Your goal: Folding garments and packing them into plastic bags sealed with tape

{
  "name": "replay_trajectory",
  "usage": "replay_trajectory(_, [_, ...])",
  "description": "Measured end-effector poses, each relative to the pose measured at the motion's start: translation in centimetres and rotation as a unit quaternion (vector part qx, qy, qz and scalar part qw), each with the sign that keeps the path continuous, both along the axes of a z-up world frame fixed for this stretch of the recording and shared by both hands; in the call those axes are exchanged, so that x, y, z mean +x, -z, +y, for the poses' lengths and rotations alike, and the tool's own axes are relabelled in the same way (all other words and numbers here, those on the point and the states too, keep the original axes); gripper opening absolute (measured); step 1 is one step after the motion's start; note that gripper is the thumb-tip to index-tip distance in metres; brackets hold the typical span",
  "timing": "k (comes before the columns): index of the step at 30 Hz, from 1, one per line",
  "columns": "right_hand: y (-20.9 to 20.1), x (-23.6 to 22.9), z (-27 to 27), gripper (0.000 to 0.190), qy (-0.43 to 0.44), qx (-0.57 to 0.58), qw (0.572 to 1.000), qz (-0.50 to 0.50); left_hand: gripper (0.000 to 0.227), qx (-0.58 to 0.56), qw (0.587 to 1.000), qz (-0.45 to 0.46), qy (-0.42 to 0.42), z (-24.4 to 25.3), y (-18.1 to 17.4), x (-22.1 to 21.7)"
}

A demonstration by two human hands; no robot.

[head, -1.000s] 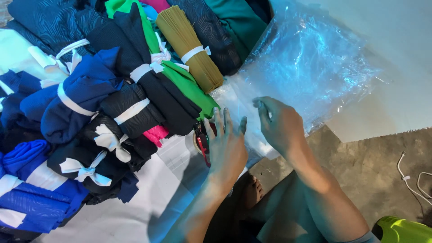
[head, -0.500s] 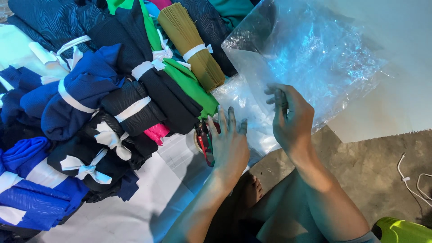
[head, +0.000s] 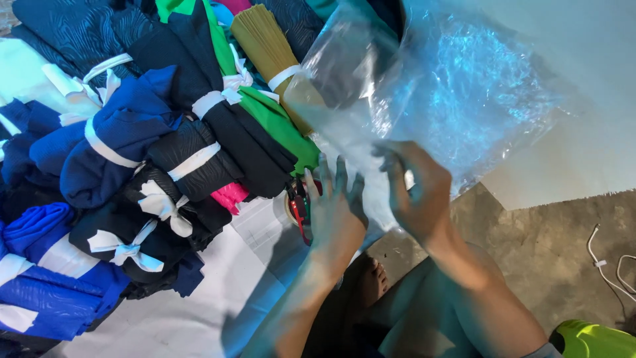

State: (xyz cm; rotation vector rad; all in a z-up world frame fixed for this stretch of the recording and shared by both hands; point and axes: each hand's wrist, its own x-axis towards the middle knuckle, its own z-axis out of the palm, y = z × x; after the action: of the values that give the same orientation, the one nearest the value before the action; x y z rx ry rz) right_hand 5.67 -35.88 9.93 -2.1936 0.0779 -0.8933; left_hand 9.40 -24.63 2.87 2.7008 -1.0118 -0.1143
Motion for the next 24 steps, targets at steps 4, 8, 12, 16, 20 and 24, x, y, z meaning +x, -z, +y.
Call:
replay_trajectory(4, [-0.3, 0.0, 1.2, 0.019, -0.024, -0.025, 0.999, 0.015, 0.053, -0.100, 0.995, -0.007, -0.015, 1.4, -0.9, 0.3])
replay_trajectory(8, [-0.1, -0.4, 2.6, 0.022, -0.057, -0.058, 0.997, -0.013, 0.042, -0.300, 0.948, 0.062, -0.081, 4.5, -3.7, -1.2])
replay_trajectory(12, [-0.2, -1.5, 5.1, 0.025, -0.135, -0.082, 0.987, -0.024, 0.050, -0.369, 0.908, 0.136, -0.146, 8.5, -4.1, -3.6])
replay_trajectory(16, [0.4, -1.5, 10.2, 0.031, -0.226, -0.103, 0.968, -0.033, 0.040, -0.477, 0.844, 0.101, -0.223, 12.8, -2.8, -4.8])
replay_trajectory(20, [0.7, -2.0, 16.4, 0.031, -0.321, -0.060, 0.945, -0.025, 0.057, -0.663, 0.685, 0.139, -0.269, 17.8, -3.4, -6.1])
replay_trajectory(24, [2.8, -2.8, 21.8, 0.030, -0.392, -0.039, 0.918, 0.041, 0.052, -0.737, 0.579, 0.149, -0.314, 22.3, -0.6, -8.0])
